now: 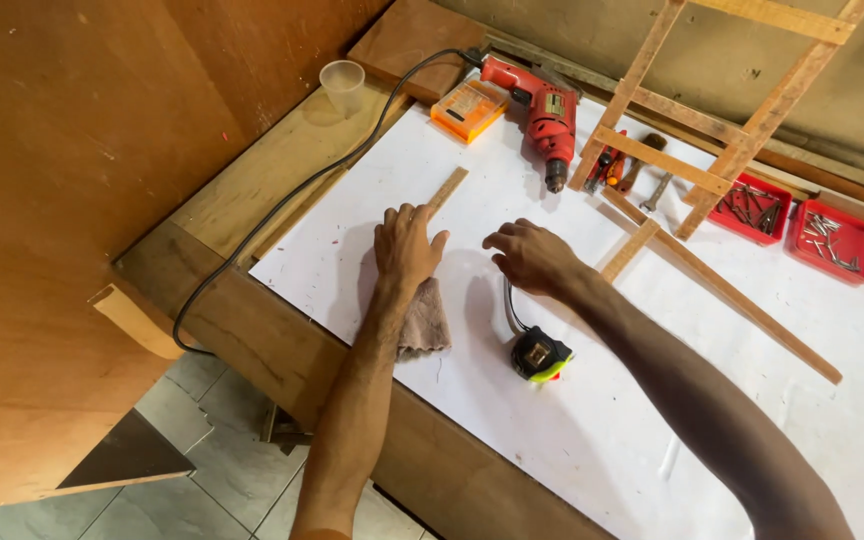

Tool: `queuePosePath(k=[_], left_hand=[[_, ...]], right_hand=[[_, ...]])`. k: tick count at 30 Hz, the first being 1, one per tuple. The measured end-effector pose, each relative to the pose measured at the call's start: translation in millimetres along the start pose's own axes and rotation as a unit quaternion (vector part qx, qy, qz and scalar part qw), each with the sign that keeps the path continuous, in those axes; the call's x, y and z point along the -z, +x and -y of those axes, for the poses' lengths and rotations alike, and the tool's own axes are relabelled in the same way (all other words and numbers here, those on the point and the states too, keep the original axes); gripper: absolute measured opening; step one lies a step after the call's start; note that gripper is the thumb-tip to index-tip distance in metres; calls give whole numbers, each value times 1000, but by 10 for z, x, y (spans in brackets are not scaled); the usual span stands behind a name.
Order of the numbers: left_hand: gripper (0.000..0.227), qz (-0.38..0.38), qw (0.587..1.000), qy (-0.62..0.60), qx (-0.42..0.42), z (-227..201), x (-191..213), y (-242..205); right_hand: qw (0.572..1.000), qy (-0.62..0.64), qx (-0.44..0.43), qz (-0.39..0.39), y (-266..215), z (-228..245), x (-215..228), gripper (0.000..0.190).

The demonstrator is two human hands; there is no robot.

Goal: The person assembles a small wooden frame on a workbench: they position wooden slats, measure with a tape measure, mark and square lines with a pencil and an L-square, then hammer nails to fasten the joints, finally wiping their hands with a cloth.

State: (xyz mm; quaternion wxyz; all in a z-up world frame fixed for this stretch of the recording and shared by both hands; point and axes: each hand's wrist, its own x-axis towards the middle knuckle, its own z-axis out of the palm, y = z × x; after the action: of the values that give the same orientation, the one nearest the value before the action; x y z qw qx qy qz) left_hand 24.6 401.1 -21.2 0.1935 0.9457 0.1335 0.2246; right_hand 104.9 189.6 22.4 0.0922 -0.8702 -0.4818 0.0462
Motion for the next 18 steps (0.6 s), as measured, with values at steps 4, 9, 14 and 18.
queuePosePath(k=[4,9,14,18], left_hand=[[49,26,999,8,28,100,-54,23],[40,47,996,27,64,360,-397,121],[32,72,993,71,59,366,-404,133],[39,49,985,163,-6,272,-282,157]], right_hand=[[998,6,44,-36,605,-94,-402,32],[994,-44,57,-80,1049,17,-567,56],[989,-60,84,-102,1324,-55,-823,45],[983,-115,97,-103,1328,-74,-816,27]])
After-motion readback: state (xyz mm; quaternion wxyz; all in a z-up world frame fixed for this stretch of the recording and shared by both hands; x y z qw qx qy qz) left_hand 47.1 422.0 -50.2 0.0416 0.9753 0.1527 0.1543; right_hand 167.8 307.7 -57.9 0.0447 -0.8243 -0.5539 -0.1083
